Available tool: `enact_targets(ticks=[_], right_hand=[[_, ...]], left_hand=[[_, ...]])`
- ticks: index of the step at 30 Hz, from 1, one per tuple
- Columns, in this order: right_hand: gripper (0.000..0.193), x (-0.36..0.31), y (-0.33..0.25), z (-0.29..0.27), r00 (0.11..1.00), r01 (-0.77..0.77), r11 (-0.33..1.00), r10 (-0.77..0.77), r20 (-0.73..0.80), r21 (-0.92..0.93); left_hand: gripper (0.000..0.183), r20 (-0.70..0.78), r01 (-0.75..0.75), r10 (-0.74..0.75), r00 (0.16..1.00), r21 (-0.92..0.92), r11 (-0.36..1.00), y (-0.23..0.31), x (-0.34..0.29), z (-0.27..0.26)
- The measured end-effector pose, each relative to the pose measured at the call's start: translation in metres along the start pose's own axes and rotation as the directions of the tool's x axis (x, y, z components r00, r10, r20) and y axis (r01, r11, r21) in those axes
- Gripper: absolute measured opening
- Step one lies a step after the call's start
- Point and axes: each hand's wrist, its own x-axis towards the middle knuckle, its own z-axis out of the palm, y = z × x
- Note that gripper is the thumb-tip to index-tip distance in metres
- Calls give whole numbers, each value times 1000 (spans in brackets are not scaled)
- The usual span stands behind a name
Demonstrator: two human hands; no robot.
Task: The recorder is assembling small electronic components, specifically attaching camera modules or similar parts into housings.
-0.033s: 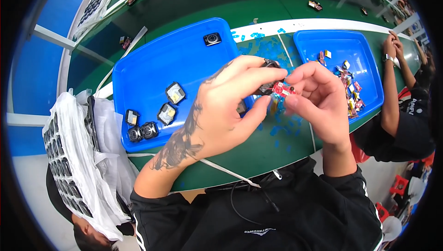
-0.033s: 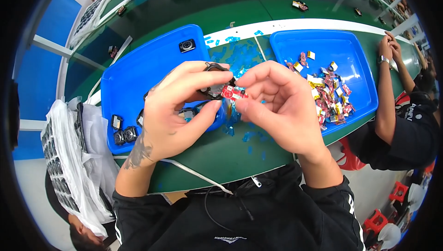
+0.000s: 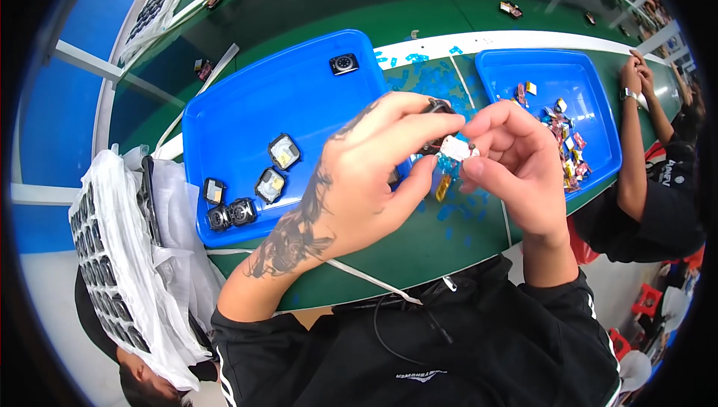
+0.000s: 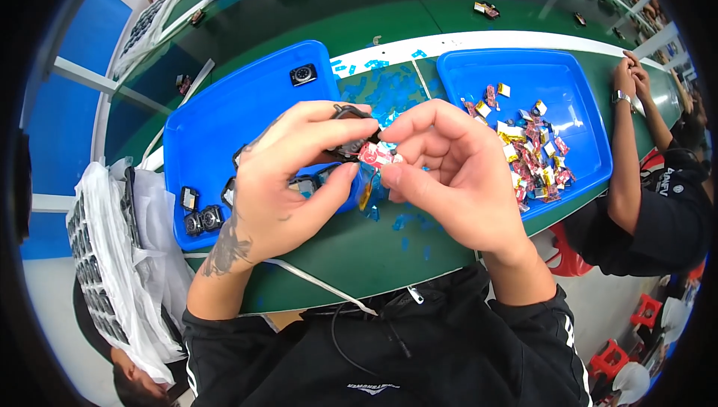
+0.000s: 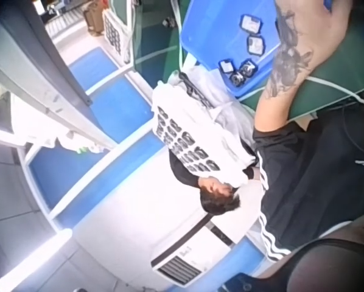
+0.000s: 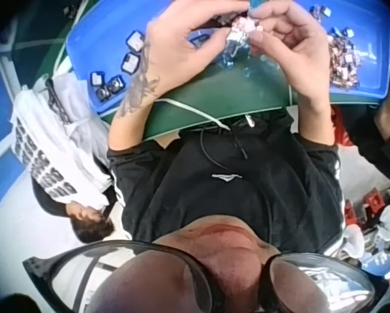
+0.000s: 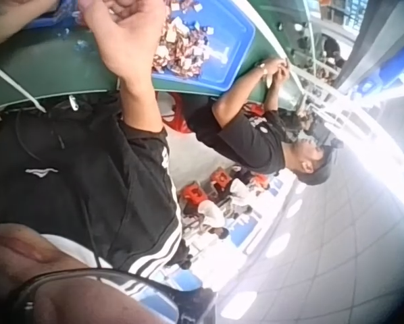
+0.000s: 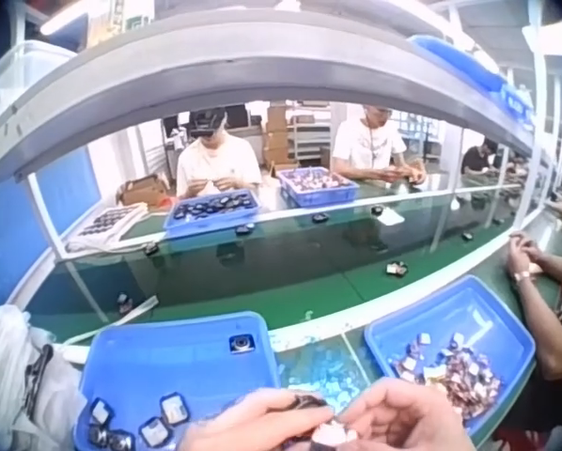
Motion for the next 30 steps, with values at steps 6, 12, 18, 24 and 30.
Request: enact_targets(ticks=[6,12,18,24,30], right_hand=[[16,-2,-1,1,997,-36,995,30,64,95],[10,1,5,-3,994,-94,987,86,62,132],[9,2,9,-9,991,-75,992,63,118,97],[9,-2,15,-11,962,268,947,-254,96,-179],[26,-10,9,0,978,206,963,-204,32,-174]], left_hand=[[31,-47,-215,243,969,332,919,-7,-4,6],[26,-24,-269,307,951,419,867,-6,-5,8],[23,-8,-299,341,940,463,834,-8,-8,9],[15,33,187,-187,982,16,982,0,-5,7],[16,192,433,-391,900,-283,856,-3,-5,6]])
